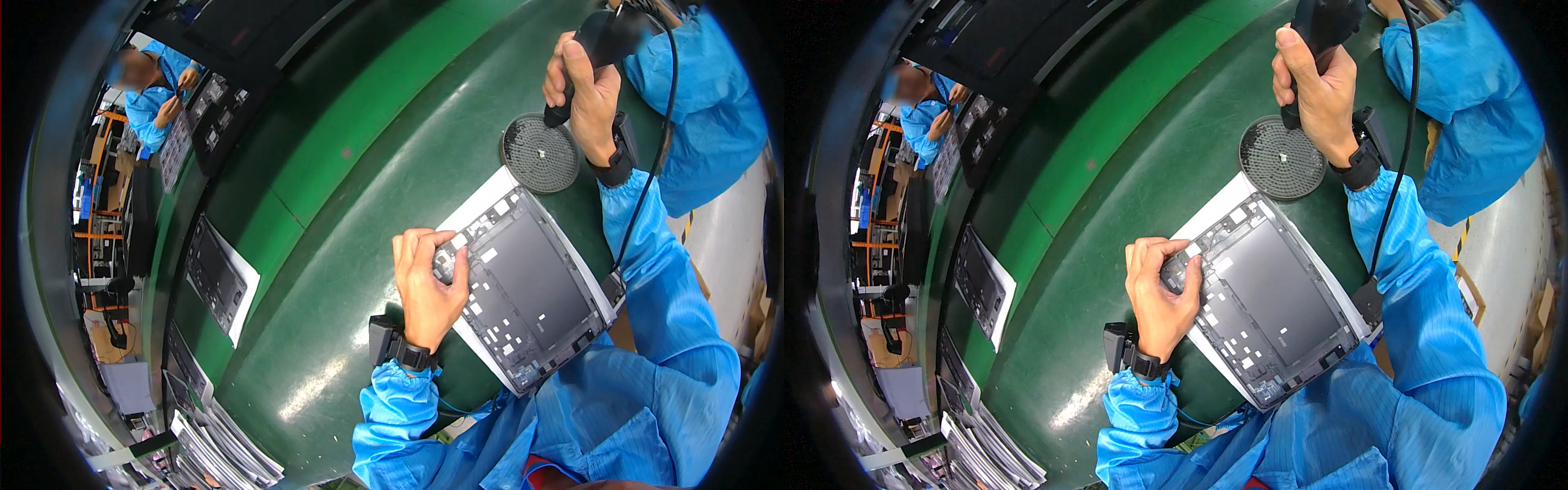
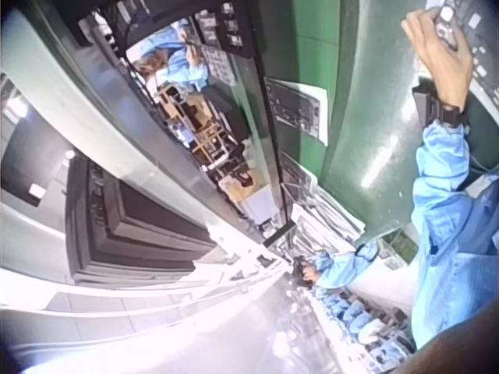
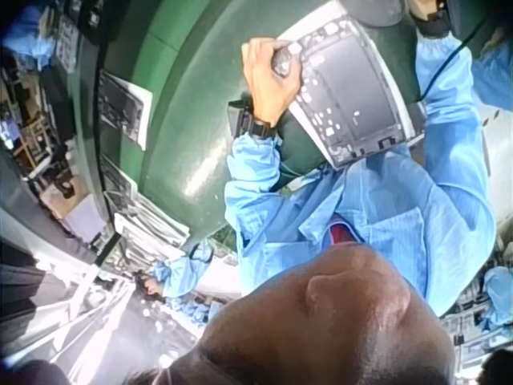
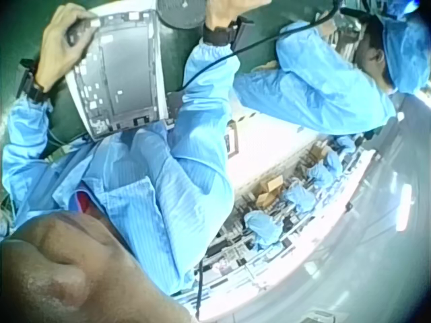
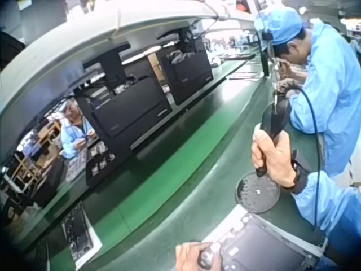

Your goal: The recorder uses an electric screwdriver to fasten components onto a flat electronic board or housing.

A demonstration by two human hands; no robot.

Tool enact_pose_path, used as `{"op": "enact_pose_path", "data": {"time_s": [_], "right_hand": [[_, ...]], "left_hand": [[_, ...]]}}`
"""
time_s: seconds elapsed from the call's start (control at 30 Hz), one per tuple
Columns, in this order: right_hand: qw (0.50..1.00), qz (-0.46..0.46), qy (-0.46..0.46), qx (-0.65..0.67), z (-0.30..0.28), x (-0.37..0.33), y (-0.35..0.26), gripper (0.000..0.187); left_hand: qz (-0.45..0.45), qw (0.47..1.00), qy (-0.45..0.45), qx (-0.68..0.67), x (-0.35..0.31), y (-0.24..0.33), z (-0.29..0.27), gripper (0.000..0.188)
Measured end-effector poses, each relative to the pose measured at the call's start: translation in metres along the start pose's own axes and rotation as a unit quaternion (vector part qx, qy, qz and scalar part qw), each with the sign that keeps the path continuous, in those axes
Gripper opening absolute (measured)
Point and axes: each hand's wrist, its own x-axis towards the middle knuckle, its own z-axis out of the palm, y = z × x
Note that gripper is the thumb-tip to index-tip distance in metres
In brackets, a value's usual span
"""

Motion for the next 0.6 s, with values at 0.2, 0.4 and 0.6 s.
{"op": "enact_pose_path", "data": {"time_s": [0.2,0.4,0.6], "right_hand": [[1.000,-0.003,-0.004,-0.009,0.0000,-0.0012,0.0002,0.025],[0.998,-0.006,-0.025,-0.050,0.0011,-0.0029,0.0022,0.025],[1.000,0.002,-0.016,-0.020,0.0044,-0.0055,-0.0042,0.022]], "left_hand": [[-0.006,1.000,-0.004,-0.003,-0.0003,0.0001,0.0002,0.022],[-0.005,1.000,-0.002,-0.002,-0.0011,-0.0004,-0.0021,0.022],[-0.009,1.000,0.000,-0.011,-0.0049,0.0014,-0.0015,0.022]]}}
